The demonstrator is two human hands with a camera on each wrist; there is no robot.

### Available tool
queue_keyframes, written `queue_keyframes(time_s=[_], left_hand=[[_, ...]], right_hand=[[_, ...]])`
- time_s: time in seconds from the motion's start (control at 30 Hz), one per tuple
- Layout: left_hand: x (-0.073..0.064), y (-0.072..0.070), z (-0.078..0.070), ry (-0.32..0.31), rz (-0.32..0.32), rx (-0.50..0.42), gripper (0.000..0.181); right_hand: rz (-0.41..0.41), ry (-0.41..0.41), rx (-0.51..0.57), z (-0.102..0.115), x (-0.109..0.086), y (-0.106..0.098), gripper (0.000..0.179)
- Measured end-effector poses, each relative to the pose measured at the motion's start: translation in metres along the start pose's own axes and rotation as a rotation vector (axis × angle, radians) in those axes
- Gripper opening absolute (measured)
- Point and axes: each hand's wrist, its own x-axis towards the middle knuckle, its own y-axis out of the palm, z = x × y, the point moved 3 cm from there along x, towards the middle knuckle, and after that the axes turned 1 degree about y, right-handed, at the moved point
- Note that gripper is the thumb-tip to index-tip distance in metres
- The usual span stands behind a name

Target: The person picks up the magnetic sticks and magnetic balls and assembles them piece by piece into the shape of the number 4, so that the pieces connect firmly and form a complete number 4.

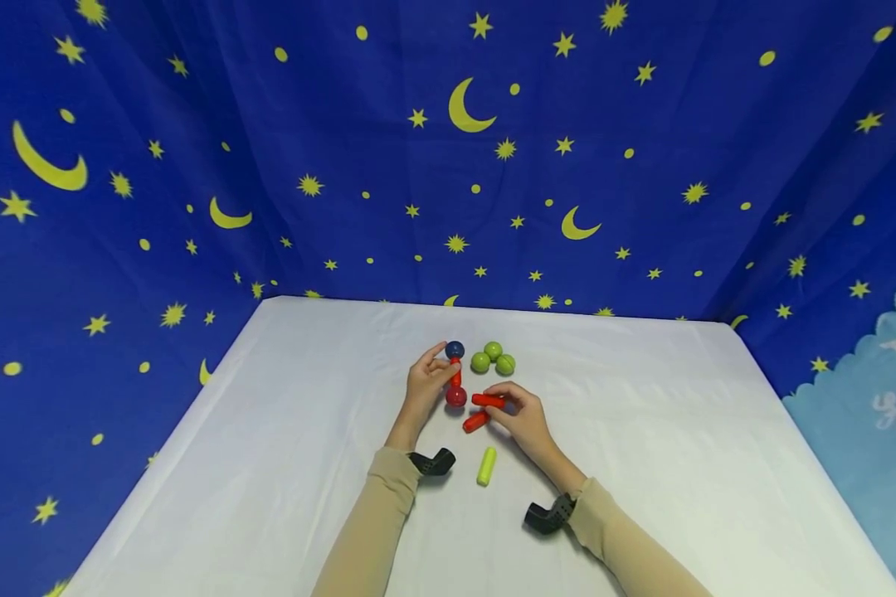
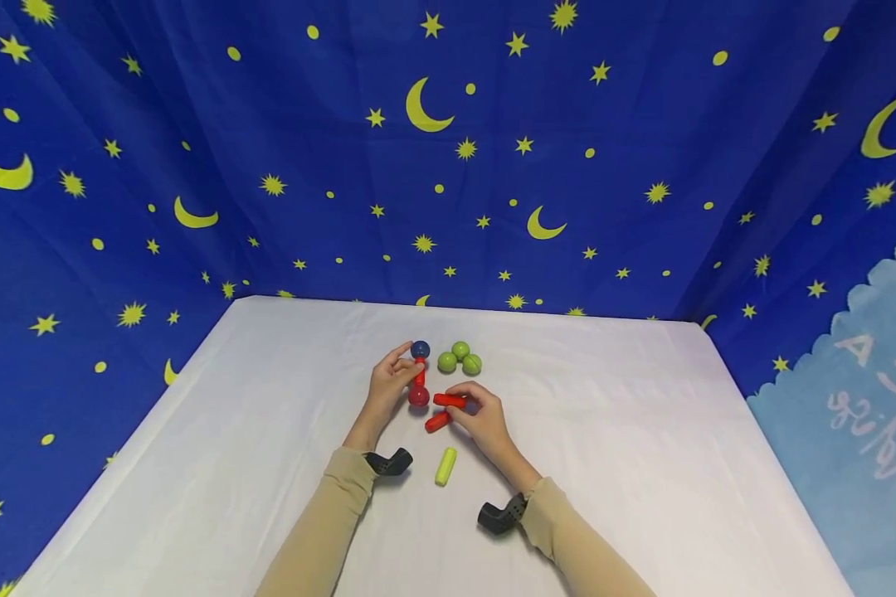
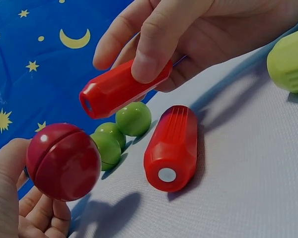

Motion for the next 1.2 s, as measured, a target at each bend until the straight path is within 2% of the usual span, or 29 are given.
queue_keyframes(time_s=[0.2, 0.4, 0.47, 0.7, 0.97, 1.2], left_hand=[[-0.003, 0.001, 0.005, 0.001, -0.033, 0.033, 0.058], [-0.006, 0.001, 0.007, -0.001, -0.027, 0.032, 0.059], [-0.007, 0.001, 0.004, -0.003, -0.013, 0.024, 0.06], [-0.018, 0.004, -0.018, 0.021, 0.022, 0.044, 0.058], [-0.016, 0.006, -0.022, 0.027, 0.031, 0.024, 0.059], [-0.018, 0.007, -0.025, 0.058, 0.026, 0.055, 0.064]], right_hand=[[0.03, -0.021, -0.011, 0.001, -0.002, 0.003, 0.022], [0.039, 0.005, -0.062, 0.0, -0.004, 0.005, 0.021], [0.041, 0.011, -0.067, 0.0, -0.004, 0.006, 0.021], [0.031, -0.011, -0.09, 0.003, -0.003, 0.007, 0.02], [0.012, -0.029, -0.094, 0.007, -0.002, 0.006, 0.02], [0.004, -0.036, -0.133, 0.007, 0.0, 0.005, 0.02]])
